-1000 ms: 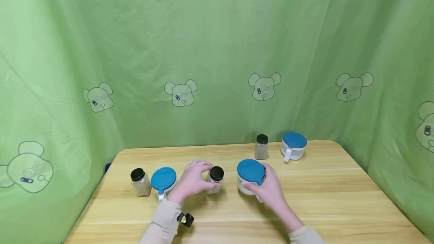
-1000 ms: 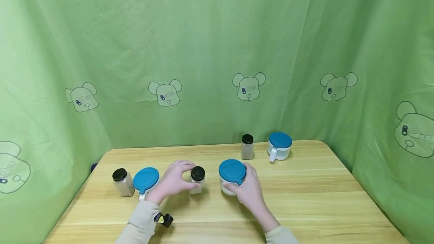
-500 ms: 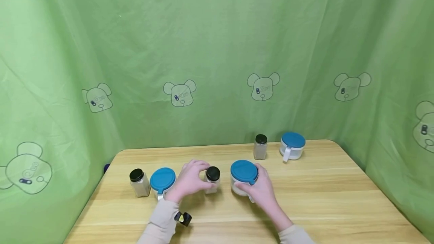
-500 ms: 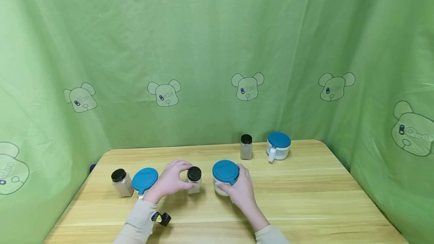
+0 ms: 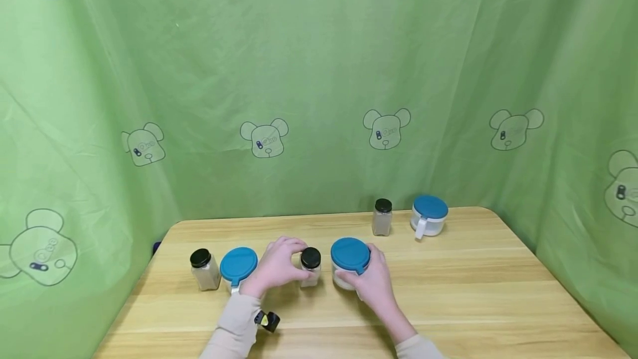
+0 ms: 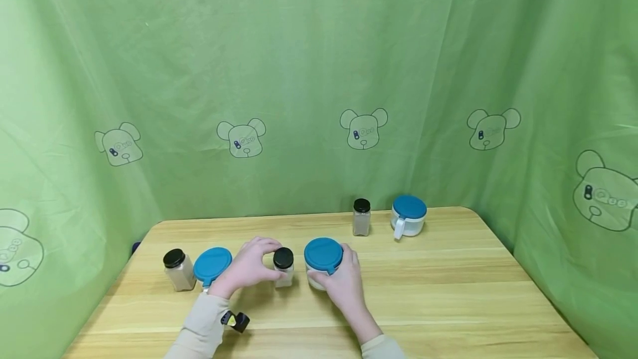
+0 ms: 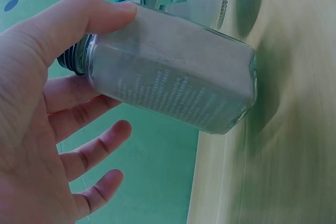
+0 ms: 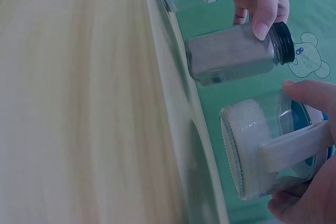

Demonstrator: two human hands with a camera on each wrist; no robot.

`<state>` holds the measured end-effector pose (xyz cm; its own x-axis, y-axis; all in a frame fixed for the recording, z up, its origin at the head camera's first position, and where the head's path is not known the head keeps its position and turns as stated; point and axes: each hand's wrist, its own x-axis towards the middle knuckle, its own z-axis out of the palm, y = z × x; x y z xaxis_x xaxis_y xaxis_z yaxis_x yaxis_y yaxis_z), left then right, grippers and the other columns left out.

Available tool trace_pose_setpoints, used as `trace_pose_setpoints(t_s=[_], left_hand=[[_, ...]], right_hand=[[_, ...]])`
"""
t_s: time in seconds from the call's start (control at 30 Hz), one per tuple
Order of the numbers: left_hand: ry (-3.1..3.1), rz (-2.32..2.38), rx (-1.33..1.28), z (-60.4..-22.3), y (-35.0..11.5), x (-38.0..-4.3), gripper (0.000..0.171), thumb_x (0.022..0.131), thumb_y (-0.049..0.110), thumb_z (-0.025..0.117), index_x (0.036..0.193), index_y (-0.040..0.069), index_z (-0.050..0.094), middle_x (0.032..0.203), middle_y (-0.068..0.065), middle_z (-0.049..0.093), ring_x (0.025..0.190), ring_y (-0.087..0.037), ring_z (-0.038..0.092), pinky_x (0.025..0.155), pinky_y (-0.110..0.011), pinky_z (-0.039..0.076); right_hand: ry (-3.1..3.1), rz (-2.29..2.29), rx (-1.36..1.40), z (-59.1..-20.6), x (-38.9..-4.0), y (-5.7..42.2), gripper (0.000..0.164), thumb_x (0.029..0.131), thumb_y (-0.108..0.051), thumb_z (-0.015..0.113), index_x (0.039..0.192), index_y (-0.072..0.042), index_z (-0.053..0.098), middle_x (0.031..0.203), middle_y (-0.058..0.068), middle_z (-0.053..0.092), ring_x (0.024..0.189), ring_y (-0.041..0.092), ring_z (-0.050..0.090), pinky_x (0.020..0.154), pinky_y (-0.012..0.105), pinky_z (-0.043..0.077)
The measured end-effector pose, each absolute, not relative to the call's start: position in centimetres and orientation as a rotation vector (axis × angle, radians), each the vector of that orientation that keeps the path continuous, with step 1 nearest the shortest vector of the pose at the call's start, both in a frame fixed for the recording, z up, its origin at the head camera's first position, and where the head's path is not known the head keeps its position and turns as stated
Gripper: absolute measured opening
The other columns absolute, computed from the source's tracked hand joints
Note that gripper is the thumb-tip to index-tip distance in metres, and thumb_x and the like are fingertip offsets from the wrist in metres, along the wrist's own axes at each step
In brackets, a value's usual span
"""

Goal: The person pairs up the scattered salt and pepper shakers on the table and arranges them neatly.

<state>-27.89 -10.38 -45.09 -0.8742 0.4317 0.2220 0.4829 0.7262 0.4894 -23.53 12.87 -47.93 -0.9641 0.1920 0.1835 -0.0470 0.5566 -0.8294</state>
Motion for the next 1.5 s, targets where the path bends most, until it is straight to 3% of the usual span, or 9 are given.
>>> trace_pose_setpoints(t_s=[0.53,0.77,1.07,1.5], left_hand=[[-2.844,-0.826,-0.79,-45.5,-10.8,-28.3,0.068,0.069,0.043,0.081,0.124,0.007,0.066,0.128,-0.005,0.065,0.122,-0.024,0.052,0.103,-0.045,0.038],[-2.842,-0.843,-0.775,-45.6,-10.9,-28.3,0.065,0.069,0.045,0.082,0.122,0.01,0.067,0.128,-0.004,0.064,0.122,-0.025,0.053,0.104,-0.047,0.037],[-2.852,-0.882,-0.767,-45.7,-11.0,-28.4,0.061,0.069,0.037,0.081,0.121,0.008,0.067,0.129,-0.007,0.064,0.13,-0.037,0.048,0.11,-0.054,0.033],[-2.837,-0.909,-0.773,-46.2,-11.2,-28.8,0.057,0.069,0.031,0.08,0.12,0.009,0.067,0.125,-0.005,0.065,0.123,-0.029,0.053,0.106,-0.053,0.036]], right_hand=[[-2.443,1.4,-0.185,-48.4,-23.2,10.8,0.101,0.065,-0.033,0.09,0.141,0.006,0.036,0.137,0.027,0.045,0.124,0.044,0.049,0.104,0.061,0.041],[-2.403,1.422,-0.224,-48.6,-23.3,10.0,0.097,0.064,-0.031,0.091,0.138,0.005,0.039,0.132,0.027,0.048,0.122,0.043,0.051,0.103,0.06,0.041],[-2.389,1.408,-0.285,-48.9,-23.3,9.3,0.099,0.064,-0.033,0.091,0.139,0.005,0.038,0.132,0.027,0.048,0.121,0.043,0.051,0.102,0.061,0.042],[-2.385,1.391,-0.346,-49.2,-23.1,8.4,0.098,0.064,-0.032,0.091,0.139,0.004,0.039,0.133,0.026,0.048,0.123,0.043,0.05,0.102,0.061,0.042]])
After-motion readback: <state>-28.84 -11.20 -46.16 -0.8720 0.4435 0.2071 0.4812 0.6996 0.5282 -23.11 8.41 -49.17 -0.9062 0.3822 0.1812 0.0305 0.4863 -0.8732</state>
